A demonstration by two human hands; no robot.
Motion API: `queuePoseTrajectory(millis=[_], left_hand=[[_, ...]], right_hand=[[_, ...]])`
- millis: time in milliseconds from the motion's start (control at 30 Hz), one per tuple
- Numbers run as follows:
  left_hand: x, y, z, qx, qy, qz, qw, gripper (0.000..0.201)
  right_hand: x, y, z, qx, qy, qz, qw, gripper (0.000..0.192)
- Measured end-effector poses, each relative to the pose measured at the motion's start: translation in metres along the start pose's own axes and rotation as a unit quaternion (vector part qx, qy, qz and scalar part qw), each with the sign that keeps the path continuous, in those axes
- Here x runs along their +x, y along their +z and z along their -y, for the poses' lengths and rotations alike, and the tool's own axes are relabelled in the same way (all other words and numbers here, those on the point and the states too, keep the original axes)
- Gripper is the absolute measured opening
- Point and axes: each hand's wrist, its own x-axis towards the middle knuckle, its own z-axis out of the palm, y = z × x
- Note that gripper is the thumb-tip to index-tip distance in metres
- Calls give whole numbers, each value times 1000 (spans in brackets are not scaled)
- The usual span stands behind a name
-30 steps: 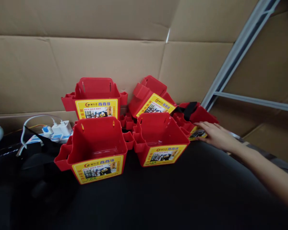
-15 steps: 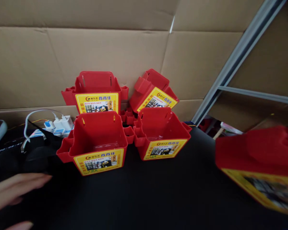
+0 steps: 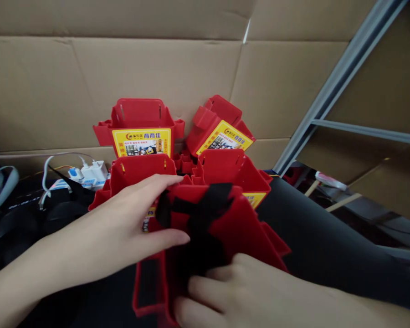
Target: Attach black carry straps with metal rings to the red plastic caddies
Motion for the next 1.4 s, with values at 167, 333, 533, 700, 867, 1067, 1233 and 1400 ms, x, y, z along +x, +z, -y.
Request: queuePoseTrajectory(millis=[167,333,533,700,867,1067,1233,1400], left_hand=[[11,-7,29,71,-12,66,995,32],[16,-13,34,55,-23,89,994,20],[18,-14,41,94,-17,95,991,25],[17,-12,26,184,28,-44,982,18],[4,-1,-10,128,67,-72,987,13],[2,34,-8,174,8,190,966,49],[10,36,-14,35,-74,140,987,55],[15,37,-18,-182,-73,84,977,56]], right_hand=[[25,-15,-18,-3,61,-44,997,23],[30,-6,-47,-54,171,-75,981,50],[31,-13,-65,4,193,-50,980,22],[15,-34,-70,350,187,-303,866,14],[20,-35,-81,562,165,-464,664,10],[27,-29,-101,478,228,-514,675,38],[29,-30,-90,399,225,-465,757,54],[34,-27,-77,419,165,-475,756,54]])
